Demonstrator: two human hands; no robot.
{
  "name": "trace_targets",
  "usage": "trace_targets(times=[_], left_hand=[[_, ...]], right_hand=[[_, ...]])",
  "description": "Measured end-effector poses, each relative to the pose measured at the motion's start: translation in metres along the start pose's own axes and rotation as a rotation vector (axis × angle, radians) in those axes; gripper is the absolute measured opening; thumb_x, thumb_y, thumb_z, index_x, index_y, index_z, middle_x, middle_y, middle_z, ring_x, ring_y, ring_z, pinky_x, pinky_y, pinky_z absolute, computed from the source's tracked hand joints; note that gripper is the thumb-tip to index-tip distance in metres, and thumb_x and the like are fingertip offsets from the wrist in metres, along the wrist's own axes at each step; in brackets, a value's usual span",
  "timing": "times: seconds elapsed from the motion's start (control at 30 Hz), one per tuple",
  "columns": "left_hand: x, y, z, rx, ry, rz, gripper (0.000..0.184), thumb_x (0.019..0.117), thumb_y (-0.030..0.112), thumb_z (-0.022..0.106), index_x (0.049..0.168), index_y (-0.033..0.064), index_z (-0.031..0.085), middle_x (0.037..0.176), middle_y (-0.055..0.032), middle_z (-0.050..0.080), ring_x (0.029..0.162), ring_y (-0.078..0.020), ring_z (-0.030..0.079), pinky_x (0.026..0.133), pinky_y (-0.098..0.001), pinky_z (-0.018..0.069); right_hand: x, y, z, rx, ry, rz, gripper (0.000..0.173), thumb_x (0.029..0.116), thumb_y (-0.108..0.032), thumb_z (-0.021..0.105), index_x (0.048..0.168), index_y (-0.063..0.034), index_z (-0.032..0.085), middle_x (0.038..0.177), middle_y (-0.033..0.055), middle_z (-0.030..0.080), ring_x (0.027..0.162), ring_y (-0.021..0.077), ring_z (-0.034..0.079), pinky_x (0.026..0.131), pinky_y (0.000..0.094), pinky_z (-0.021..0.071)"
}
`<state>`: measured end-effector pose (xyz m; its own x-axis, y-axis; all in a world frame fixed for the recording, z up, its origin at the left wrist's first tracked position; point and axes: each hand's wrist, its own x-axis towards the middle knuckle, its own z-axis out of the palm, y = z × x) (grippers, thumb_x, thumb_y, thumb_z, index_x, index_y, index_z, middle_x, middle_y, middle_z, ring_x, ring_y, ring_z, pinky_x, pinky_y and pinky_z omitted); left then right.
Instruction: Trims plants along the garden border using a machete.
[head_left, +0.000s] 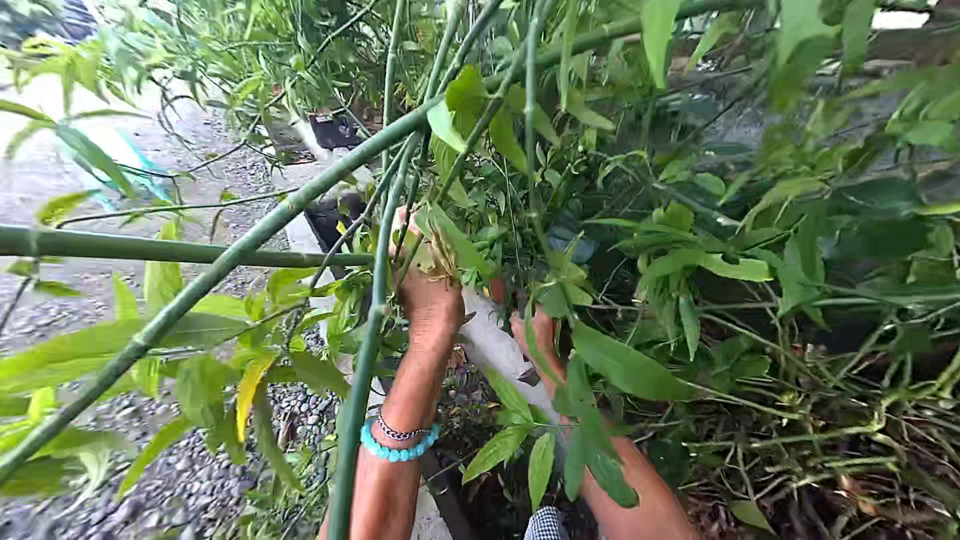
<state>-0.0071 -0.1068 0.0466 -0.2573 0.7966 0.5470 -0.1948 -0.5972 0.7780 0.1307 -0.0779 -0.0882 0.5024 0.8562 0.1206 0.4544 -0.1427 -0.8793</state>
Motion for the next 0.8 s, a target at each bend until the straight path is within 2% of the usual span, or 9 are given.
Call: trace_targets(times=[0.1,0.13,0.23,0.3,0.37,0.5,0.6,0.67,0.8], left_hand=[[-0.005,0.002,-0.006,0.271,-0.083,-0.051,0.034,0.1083,0.011,0.04,0.138,-0.0022,0.046,0.103,-0.0061,0.058,0.089,-0.0052,0.055,0.084,-0.0243,0.0478],[-0.005,0.002,-0.006,0.15,-0.101,-0.047,0.034,0.1102,0.015,0.031,0.141,0.0039,0.041,0.101,0.0006,0.052,0.085,0.0012,0.052,0.08,-0.0173,0.0458],[-0.005,-0.003,0.01,-0.3,-0.03,0.034,0.022,0.1103,0.012,0.031,0.108,0.0135,0.054,0.074,0.0111,0.054,0.064,0.003,0.054,0.065,-0.0158,0.0496],[-0.009,-0.002,0.025,-0.414,-0.01,0.04,0.038,0.1089,0.008,0.027,0.084,0.0173,0.053,0.06,0.0134,0.052,0.054,0.0029,0.052,0.058,-0.0154,0.0493],[-0.021,-0.001,0.023,-0.257,-0.117,0.095,0.033,0.1107,0.011,0.03,0.089,0.0194,0.053,0.066,0.0155,0.051,0.059,0.007,0.052,0.061,-0.0114,0.0473],[-0.033,-0.009,0.02,0.021,-0.254,0.209,0.018,0.1101,0.017,0.037,0.099,0.0183,0.051,0.073,0.0145,0.048,0.063,0.0071,0.049,0.063,-0.0116,0.0446],[-0.037,-0.011,0.017,-0.063,-0.275,0.188,0.021,0.1107,0.023,0.039,0.099,0.0205,0.056,0.072,0.0142,0.051,0.065,0.0039,0.052,0.067,-0.0153,0.0479],[-0.033,-0.007,0.012,-0.063,-0.255,0.137,0.023,0.1104,0.022,0.036,0.097,0.021,0.055,0.071,0.0147,0.051,0.065,0.0038,0.052,0.067,-0.0161,0.0477],[-0.026,0.015,-0.001,0.061,-0.151,0.013,0.019,0.1116,0.029,0.035,0.109,0.0212,0.052,0.079,0.0125,0.051,0.068,0.0045,0.051,0.065,-0.0148,0.0468]], right_hand=[[0.035,0.018,0.007,-0.109,-0.037,-0.04,0.046,0.0998,-0.028,0.064,0.132,0.005,0.061,0.121,0.0299,0.067,0.115,0.0436,0.065,0.099,0.0615,0.0494],[0.043,0.027,0.009,-0.118,-0.031,-0.066,0.049,0.0984,-0.03,0.066,0.133,0.0046,0.061,0.121,0.0296,0.067,0.114,0.0433,0.065,0.099,0.0616,0.0498],[0.04,0.024,0.006,-0.087,-0.035,-0.087,0.049,0.0991,-0.031,0.065,0.132,0.0042,0.06,0.122,0.0292,0.066,0.113,0.0431,0.065,0.096,0.0614,0.0509],[0.025,0.003,-0.008,-0.092,-0.077,-0.082,0.045,0.1037,-0.027,0.059,0.137,0.0039,0.057,0.127,0.0284,0.064,0.118,0.042,0.063,0.098,0.0594,0.0503],[0.038,-0.007,-0.01,-0.095,-0.13,-0.113,0.047,0.1063,-0.023,0.055,0.145,0.0046,0.05,0.143,0.0273,0.056,0.135,0.0384,0.053,0.112,0.0542,0.0428],[0.096,0.012,0.015,0.003,-0.072,-0.222,0.05,0.1011,-0.025,0.061,0.138,0.0081,0.056,0.136,0.0304,0.059,0.131,0.0401,0.056,0.111,0.056,0.0419],[0.055,-0.016,-0.02,0.098,-0.164,-0.123,0.043,0.1035,-0.023,0.06,0.143,-0.0044,0.055,0.135,0.0205,0.063,0.123,0.0328,0.062,0.104,0.0533,0.0495],[0.031,0.003,-0.02,0.158,-0.136,-0.179,0.041,0.1047,-0.024,0.058,0.139,-0.0023,0.057,0.128,0.0222,0.065,0.115,0.0335,0.065,0.096,0.0524,0.0537],[0.01,0.012,-0.015,0.184,-0.095,-0.107,0.047,0.1054,-0.011,0.055,0.148,0.0068,0.045,0.144,0.0276,0.055,0.134,0.0342,0.055,0.113,0.0454,0.0432]])
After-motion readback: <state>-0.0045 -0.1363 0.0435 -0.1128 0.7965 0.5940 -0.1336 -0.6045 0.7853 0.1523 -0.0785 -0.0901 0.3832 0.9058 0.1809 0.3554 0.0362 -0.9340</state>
